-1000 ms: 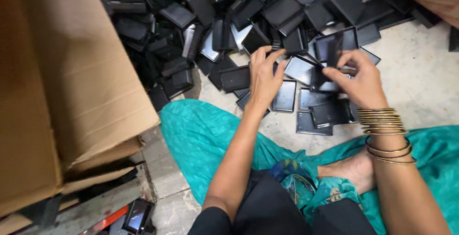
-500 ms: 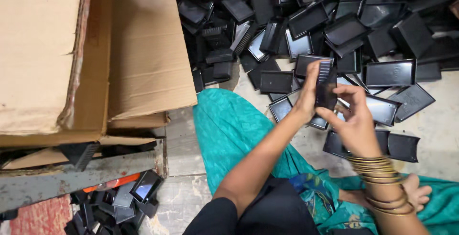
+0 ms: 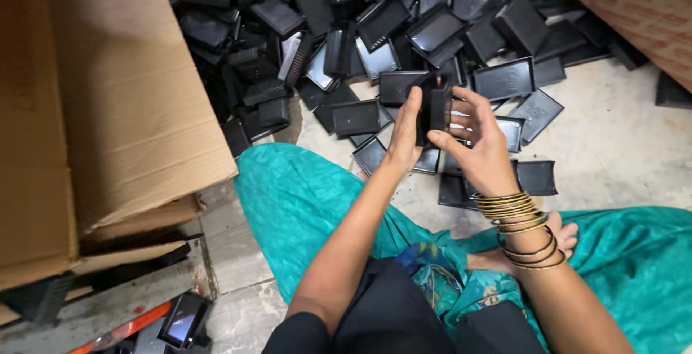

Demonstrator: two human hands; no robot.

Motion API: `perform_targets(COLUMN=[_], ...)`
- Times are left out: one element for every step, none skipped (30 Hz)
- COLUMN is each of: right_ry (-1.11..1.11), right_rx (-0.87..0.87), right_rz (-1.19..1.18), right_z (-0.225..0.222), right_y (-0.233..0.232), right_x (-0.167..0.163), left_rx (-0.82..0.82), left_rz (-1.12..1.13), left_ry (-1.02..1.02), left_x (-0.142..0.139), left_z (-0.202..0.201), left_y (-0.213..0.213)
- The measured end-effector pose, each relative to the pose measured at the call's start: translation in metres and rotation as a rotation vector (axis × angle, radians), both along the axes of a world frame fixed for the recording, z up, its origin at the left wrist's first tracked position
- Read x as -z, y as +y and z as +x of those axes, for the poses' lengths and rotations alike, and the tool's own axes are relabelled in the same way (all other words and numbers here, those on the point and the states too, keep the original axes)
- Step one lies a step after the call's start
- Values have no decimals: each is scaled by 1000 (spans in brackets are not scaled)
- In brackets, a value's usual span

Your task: The person sits on the floor and repeatedly picks up black compact disc cases from a large pile. They open and close the cases, flip them over, and place them back into the pile or into a nearby cardboard box. The task involves handling the cases one at a time without using any tools.

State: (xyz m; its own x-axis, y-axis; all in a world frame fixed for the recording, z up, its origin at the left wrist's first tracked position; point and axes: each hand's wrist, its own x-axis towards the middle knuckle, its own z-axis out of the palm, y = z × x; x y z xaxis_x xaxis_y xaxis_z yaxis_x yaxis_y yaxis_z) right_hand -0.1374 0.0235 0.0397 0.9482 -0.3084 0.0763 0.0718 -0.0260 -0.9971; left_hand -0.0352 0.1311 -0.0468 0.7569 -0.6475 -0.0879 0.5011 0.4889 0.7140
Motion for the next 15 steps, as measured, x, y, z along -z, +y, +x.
perform_targets(right_ry=[2, 4, 6, 27, 47, 68, 92, 118, 143, 153, 164, 175, 133, 94, 52], right_rx=[22, 40, 56, 67, 78, 87, 87, 86, 85, 85, 86, 90, 75, 59, 45], right_rz=[-15, -28, -43, -77, -111, -145, -179, -214, -250, -266, -281, -297, -291, -285, -283], right_z=[0, 0, 0, -1, 0, -1, -1, -1, -1, -1, -1, 0, 0, 1, 1], right_y=[1, 2, 3, 4, 5, 6, 7, 8, 8, 8, 8, 7, 6, 4, 2], right_x=[-1, -2, -4, -6, -7, -9, -9, -9, -9, -7, -6, -3, -1, 2, 4], left_rx=[0, -4, -9, -7, -7, -6, -22, -38, -54, -38, -20, -1, 16, 33, 51], left_rz=[13, 28, 41, 36, 30, 25, 49, 74, 98, 88, 80, 70, 47, 25, -1], left_ry=[-43, -85, -128, -115, -103, -90, -133, -175, -218, -185, -150, -117, -119, -118, -121], left_x=[-3, -6, -8, -10, -11, -11, -11, -11, -11, -11, -11, -12, -14, -17, -20], left_z=[-2, -4, -5, -7, -8, -8, -9, -9, -10, -10, -11, -12, -12, -13, -12], left_y=[0, 1, 1, 1, 1, 1, 1, 2, 3, 3, 3, 3, 3, 2, 1])
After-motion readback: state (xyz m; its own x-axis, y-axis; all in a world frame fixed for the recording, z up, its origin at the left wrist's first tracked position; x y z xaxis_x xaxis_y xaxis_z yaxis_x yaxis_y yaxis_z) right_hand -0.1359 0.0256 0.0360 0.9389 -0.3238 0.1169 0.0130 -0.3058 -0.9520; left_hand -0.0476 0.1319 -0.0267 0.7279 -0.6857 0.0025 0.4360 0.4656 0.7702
